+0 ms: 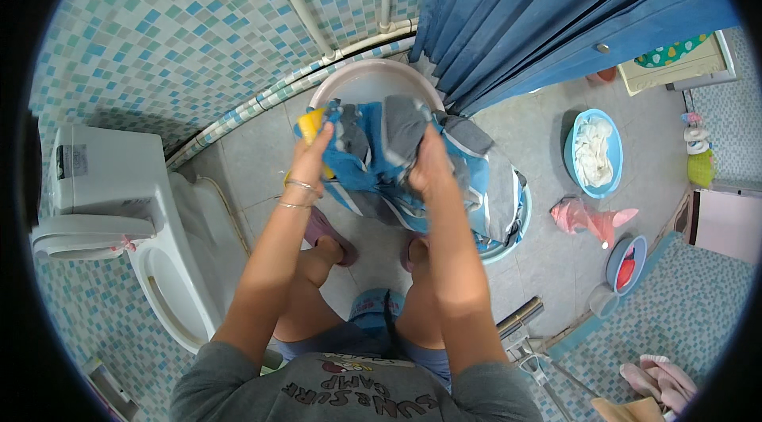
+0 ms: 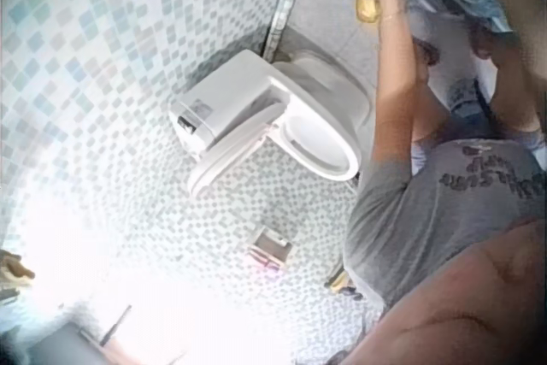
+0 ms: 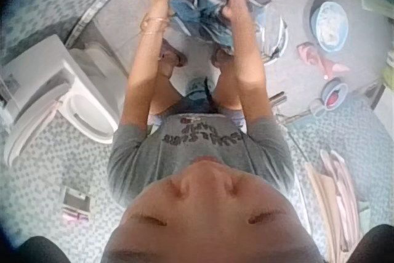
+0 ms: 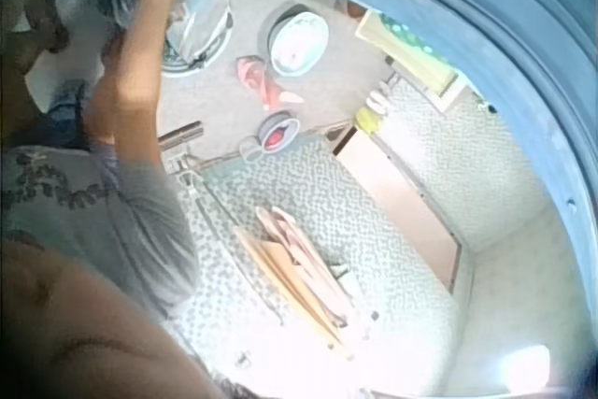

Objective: The person is squatting in a bathroom and hand-washing a blue and grey garment in a white basin filled with water. They use a yellow bar of soap to scrub the fabric, repeatedly rubbing and wringing the item to clean it.

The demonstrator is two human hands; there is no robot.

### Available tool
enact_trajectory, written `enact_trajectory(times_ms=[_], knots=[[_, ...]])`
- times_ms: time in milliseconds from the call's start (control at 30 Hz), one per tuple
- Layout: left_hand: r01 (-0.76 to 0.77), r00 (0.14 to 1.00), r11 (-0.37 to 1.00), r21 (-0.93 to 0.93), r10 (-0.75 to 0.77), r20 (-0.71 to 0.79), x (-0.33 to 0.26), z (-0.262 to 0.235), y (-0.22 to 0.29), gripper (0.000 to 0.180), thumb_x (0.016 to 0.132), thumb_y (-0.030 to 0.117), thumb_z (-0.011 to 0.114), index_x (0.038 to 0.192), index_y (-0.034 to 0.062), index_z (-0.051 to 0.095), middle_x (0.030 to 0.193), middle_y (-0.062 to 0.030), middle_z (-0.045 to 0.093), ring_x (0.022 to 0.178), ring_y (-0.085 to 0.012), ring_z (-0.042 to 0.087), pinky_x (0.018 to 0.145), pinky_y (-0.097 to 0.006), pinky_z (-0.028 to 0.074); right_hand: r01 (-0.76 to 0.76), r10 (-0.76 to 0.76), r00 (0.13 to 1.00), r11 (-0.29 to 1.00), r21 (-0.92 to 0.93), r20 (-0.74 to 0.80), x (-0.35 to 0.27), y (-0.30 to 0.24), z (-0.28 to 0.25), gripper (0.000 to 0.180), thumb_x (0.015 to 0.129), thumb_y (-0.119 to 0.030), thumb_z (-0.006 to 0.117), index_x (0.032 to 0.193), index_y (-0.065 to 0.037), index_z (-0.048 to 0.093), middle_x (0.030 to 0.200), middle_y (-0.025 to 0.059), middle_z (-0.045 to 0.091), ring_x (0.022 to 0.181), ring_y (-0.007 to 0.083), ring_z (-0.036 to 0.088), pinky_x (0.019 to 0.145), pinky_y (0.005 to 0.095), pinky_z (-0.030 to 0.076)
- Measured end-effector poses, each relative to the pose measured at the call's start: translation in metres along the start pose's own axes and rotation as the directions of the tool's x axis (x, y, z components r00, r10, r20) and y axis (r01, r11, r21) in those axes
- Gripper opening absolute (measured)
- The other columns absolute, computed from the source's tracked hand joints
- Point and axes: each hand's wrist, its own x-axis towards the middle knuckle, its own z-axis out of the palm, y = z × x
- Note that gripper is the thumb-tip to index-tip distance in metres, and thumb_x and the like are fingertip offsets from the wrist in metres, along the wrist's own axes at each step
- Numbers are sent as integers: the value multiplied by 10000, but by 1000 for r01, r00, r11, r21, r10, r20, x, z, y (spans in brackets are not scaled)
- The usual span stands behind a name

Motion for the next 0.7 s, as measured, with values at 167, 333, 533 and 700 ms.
enact_trajectory(times_ms=[167,333,533,700], knots=[[-32,991,999,-32,36,131,-8,45,-42,356,857,255,651,1011,-62,599,881,-79,642,786,-156,579,711,-307,461,525,-545,767,227,-820,340,-4,48,2,382,895,-268,443,1184,-48,562,1249,148,501,1132,288,480,1004,342,335],[-86,985,990,-116,102,139,-25,66,-42,487,905,308,578,1213,-59,494,1138,-135,575,1024,-203,551,858,-294,433,421,-353,895,462,-780,274,-3,46,5,571,931,-304,324,1452,-80,254,1457,225,278,1335,353,296,1100,361,192],[141,987,953,-269,-113,118,-22,57,-24,637,894,496,543,1162,-82,529,1063,-142,593,923,-208,567,785,-328,457,388,-295,920,770,-506,257,-18,72,3,527,975,-365,315,1374,-23,355,1371,116,413,1245,226,403,1062,323,274],[-455,889,883,118,458,3,-53,77,-45,461,922,328,545,1129,-83,529,1091,-222,598,996,-311,583,820,-402,441,117,-80,983,967,-226,164,-21,39,24,514,982,-376,303,1328,-14,418,1278,105,499,1169,235,478,1021,338,348]])
